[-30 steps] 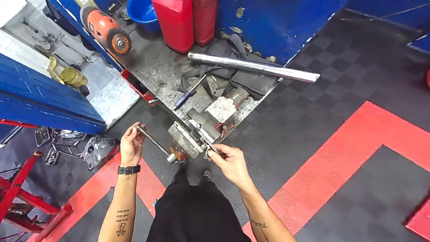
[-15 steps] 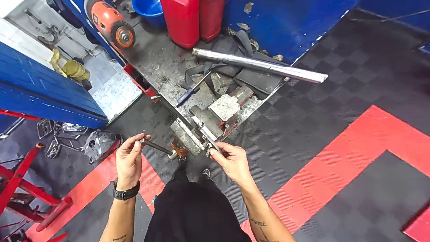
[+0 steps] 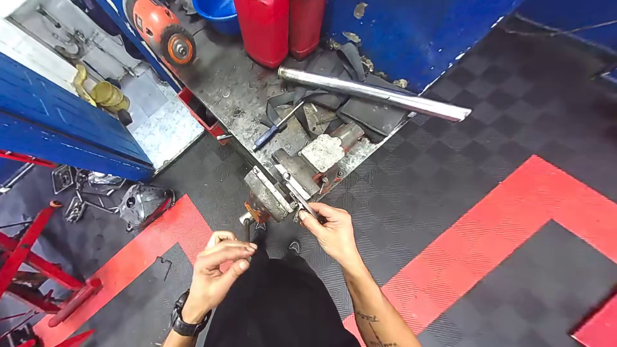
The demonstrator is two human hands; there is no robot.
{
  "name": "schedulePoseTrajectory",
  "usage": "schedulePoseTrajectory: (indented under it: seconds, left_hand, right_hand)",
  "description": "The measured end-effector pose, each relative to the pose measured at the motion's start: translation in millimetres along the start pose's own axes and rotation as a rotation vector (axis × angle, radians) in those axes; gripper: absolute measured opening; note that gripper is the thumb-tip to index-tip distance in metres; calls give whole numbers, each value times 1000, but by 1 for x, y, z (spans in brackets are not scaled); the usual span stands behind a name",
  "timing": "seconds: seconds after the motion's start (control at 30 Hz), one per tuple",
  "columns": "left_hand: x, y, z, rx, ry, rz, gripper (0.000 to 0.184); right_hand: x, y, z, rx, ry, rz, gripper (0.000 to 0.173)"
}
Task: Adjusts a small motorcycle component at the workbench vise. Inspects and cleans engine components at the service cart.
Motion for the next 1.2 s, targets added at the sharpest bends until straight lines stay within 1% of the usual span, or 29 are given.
schedulePoseTrajectory:
  seconds: [0.17, 0.23, 0.3, 0.4, 0.5, 0.63, 0.73, 0.8, 0.87, 0.93, 0.97, 1.0, 1.03, 1.07, 1.1, 1.17, 1.2]
  left_hand:
    - [-3, -45, 21, -220, -15, -144, 14]
    - [-8, -64, 29, -311, -26, -290, 15]
    - [-10, -79, 33, -393, -79, -449, 18]
    - [-7, -89, 32, -471, -144, -570, 19]
    - [-6, -89, 29, -511, -162, -574, 20]
    - [-11, -92, 32, -514, -149, -535, 20]
    - [-28, -105, 42, -522, -125, -534, 21]
    - [-41, -114, 46, -522, -98, -482, 22]
    - [-51, -109, 44, -466, 15, -280, 21]
    - [-67, -92, 40, -317, 231, -57, 22]
    - [-81, -82, 42, -217, 381, -56, 31]
    - [-99, -75, 47, -172, 561, -134, 44]
    - [-119, -72, 54, -210, 739, -226, 56]
    - [-140, -75, 62, -297, 887, -292, 65]
    - [-160, -80, 69, -371, 990, -337, 70]
    - [-187, -90, 70, -439, 1056, -488, 72]
    - [-200, -91, 68, -438, 1068, -558, 71]
  right_hand:
    - [1, -1, 0, 1, -17, -27, 10]
    - [2, -1, 2, 12, -28, -43, 9]
    - [5, -1, 3, 21, -39, -54, 9]
    - [6, -1, 5, 28, -40, -68, 8]
    - [4, -2, 3, 28, -32, -85, 9]
    - [4, -3, 3, 31, -34, -87, 9]
    - [3, -2, 2, 30, -38, -83, 9]
    - [3, -1, 1, 37, -42, -77, 9]
    - [2, -2, 1, 46, -49, -72, 9]
    - [1, -2, 1, 55, -65, -62, 9]
    - [1, -2, 2, 58, -70, -56, 9]
    - [1, -2, 2, 61, -72, -55, 9]
    - [1, -2, 2, 62, -72, -53, 9]
    - [1, -1, 2, 62, -71, -48, 9]
    - [1, -1, 2, 61, -69, -50, 10]
    - [0, -1, 1, 60, -65, -55, 10]
    - [0, -2, 2, 58, -65, -52, 10]
Point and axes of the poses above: each hand's wrist, its own z-axis away from the middle knuckle, its own y-axis out of the back of the hand, x = y × z, the point moved 8 cm from there along -z, towards the middle knuckle, and after that the axes turned 1 degree about -x, right-handed, at the moved point
